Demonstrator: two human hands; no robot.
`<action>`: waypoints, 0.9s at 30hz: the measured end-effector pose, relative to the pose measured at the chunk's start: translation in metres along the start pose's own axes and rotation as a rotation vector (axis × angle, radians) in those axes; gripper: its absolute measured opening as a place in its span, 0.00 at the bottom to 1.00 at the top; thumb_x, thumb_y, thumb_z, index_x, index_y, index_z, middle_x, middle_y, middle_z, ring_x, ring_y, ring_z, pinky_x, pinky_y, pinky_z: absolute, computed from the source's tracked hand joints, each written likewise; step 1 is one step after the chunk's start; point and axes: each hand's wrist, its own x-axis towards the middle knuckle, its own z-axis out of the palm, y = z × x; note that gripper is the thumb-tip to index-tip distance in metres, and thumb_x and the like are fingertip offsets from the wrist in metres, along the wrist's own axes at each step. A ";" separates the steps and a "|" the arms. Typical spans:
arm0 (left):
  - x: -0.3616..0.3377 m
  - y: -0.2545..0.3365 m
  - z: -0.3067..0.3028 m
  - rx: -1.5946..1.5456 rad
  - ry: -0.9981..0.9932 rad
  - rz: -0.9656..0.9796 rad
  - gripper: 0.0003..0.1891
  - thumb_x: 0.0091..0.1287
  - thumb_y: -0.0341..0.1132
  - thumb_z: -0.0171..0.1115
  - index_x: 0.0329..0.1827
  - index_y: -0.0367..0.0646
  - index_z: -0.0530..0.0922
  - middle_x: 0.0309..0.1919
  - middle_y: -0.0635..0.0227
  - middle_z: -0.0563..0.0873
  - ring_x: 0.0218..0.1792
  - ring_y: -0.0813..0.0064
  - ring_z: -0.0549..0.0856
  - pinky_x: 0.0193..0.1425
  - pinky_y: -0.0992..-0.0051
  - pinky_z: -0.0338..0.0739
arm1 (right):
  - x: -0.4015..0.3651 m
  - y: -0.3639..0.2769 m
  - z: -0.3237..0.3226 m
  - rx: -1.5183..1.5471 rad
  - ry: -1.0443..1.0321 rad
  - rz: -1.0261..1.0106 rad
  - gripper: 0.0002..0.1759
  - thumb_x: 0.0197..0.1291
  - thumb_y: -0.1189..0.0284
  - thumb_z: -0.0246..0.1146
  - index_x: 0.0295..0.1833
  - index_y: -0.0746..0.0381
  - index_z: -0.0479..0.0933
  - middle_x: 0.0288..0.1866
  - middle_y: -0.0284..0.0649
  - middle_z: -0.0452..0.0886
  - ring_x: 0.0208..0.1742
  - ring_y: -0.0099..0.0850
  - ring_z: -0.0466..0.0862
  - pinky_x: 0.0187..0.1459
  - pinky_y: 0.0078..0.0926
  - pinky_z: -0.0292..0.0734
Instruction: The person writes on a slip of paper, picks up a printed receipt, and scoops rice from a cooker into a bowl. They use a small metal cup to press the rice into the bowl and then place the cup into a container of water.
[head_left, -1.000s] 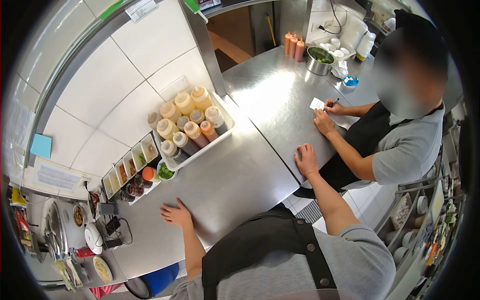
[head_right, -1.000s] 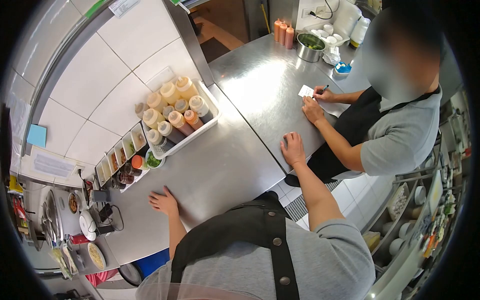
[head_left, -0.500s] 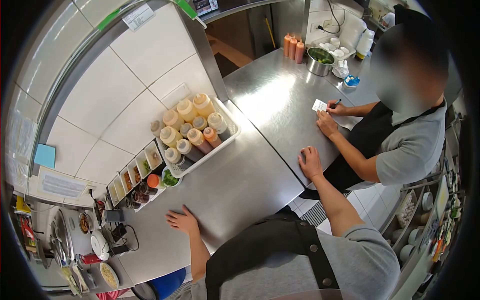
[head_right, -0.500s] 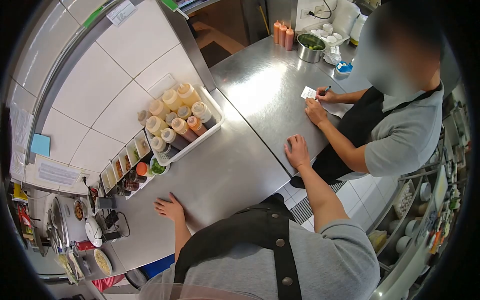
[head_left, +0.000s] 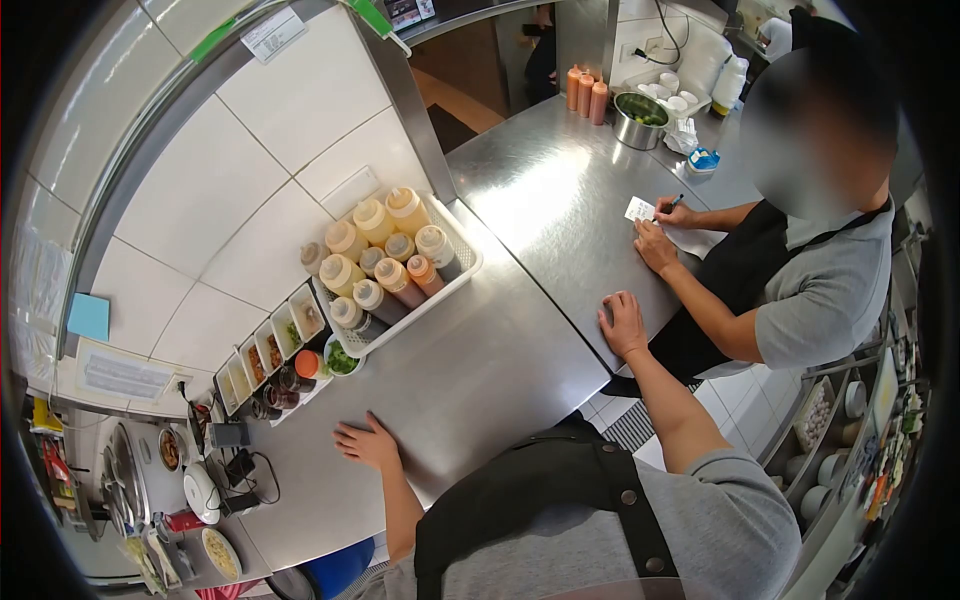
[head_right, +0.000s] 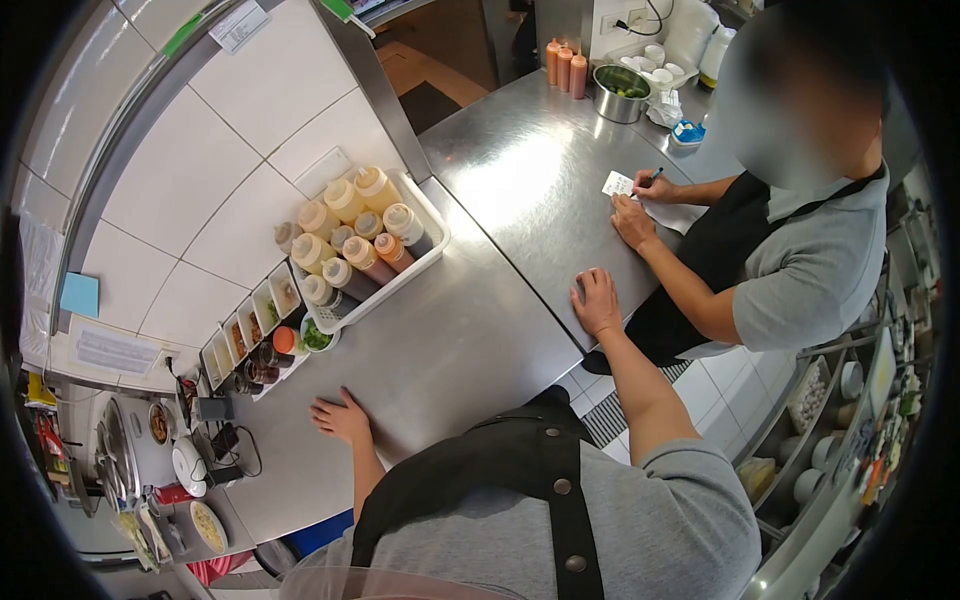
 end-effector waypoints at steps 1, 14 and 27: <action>0.000 -0.001 0.000 -0.001 -0.009 -0.006 0.45 0.75 0.64 0.48 0.81 0.37 0.52 0.80 0.44 0.54 0.79 0.39 0.54 0.81 0.47 0.47 | 0.000 0.000 0.000 -0.003 0.003 0.001 0.15 0.59 0.69 0.66 0.49 0.60 0.74 0.48 0.45 0.73 0.55 0.46 0.74 0.60 0.42 0.72; 0.000 -0.001 0.001 0.014 -0.007 -0.005 0.45 0.75 0.63 0.48 0.81 0.36 0.53 0.80 0.43 0.55 0.79 0.39 0.54 0.81 0.47 0.48 | -0.001 0.004 0.003 0.001 0.009 -0.014 0.14 0.59 0.69 0.66 0.49 0.61 0.74 0.48 0.46 0.73 0.54 0.47 0.74 0.59 0.43 0.71; 0.002 -0.003 0.009 0.016 0.028 -0.012 0.45 0.74 0.66 0.48 0.81 0.39 0.54 0.80 0.47 0.56 0.80 0.42 0.55 0.80 0.46 0.48 | 0.000 0.002 0.001 0.006 0.011 -0.006 0.14 0.59 0.70 0.67 0.48 0.61 0.75 0.48 0.46 0.73 0.55 0.47 0.74 0.59 0.43 0.72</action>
